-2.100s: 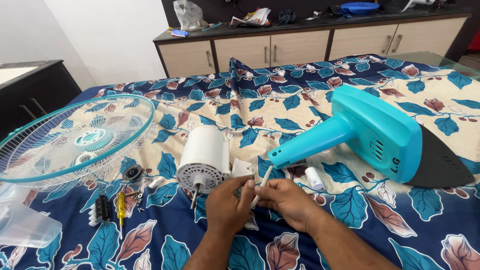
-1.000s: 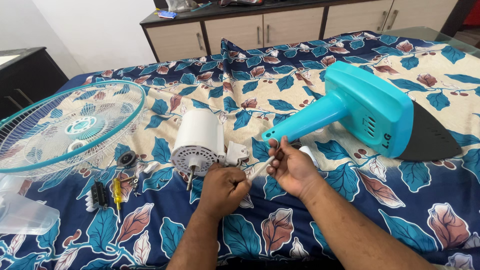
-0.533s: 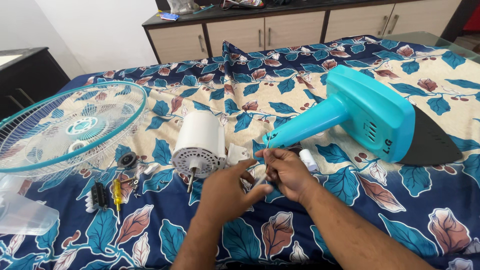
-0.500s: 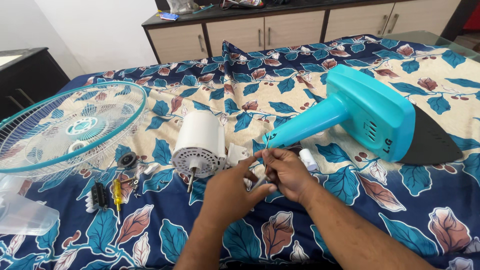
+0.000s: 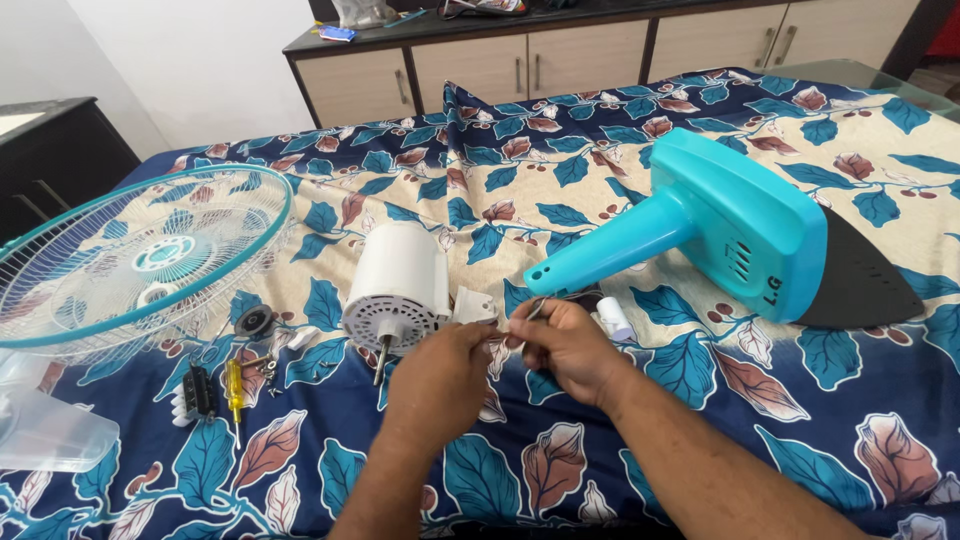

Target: The person assembles a table fan by attaching the motor housing to the fan head and connecting the power cord. They align and secure the components on a floral-patterned surface, then route the cord through the fan head.

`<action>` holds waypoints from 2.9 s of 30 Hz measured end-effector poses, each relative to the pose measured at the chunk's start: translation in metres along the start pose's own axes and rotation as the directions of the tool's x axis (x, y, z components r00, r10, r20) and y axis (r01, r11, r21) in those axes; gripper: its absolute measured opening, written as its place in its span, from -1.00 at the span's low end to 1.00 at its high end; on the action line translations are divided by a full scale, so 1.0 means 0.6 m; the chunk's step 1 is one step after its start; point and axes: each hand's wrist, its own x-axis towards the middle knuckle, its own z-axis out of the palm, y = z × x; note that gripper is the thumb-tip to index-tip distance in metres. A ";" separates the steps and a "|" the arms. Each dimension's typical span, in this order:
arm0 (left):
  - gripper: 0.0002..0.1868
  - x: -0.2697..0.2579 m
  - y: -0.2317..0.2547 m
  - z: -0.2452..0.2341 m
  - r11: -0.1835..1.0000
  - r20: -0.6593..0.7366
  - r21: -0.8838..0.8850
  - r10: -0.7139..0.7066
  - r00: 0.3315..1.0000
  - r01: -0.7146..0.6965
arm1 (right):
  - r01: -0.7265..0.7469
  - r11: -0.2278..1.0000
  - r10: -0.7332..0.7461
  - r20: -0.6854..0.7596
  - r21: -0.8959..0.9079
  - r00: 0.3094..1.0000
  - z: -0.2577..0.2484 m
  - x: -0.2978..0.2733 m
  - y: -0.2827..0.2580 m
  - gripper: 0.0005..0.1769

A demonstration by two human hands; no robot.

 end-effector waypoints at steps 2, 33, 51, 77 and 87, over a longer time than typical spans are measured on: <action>-0.73 -0.004 0.014 0.018 1.000 -0.120 0.004 -0.009 0.993 0.010 | 0.037 0.998 -0.037 -0.001 -0.050 0.999 0.003 -0.001 0.002 -0.86; -0.44 0.006 0.017 -0.012 0.940 0.033 -0.241 -0.242 0.970 0.243 | 0.406 0.682 -0.573 -0.099 -0.608 0.814 0.021 -0.024 -0.021 -0.87; -0.45 -0.020 0.004 0.068 0.910 0.096 -0.209 0.383 0.919 -0.357 | 0.362 0.095 -0.144 0.347 -0.927 0.927 -0.018 -0.152 -0.125 -0.62; -0.51 0.022 -0.073 0.103 0.933 -0.057 0.270 0.261 0.964 -0.237 | 0.017 -0.132 -0.375 0.066 -0.991 0.924 -0.187 -0.225 -0.143 -0.69; -0.54 0.021 -0.074 0.103 0.922 -0.050 0.294 0.276 0.960 -0.250 | -0.045 0.133 -0.289 -0.083 -0.990 0.954 -0.230 -0.246 -0.153 -0.73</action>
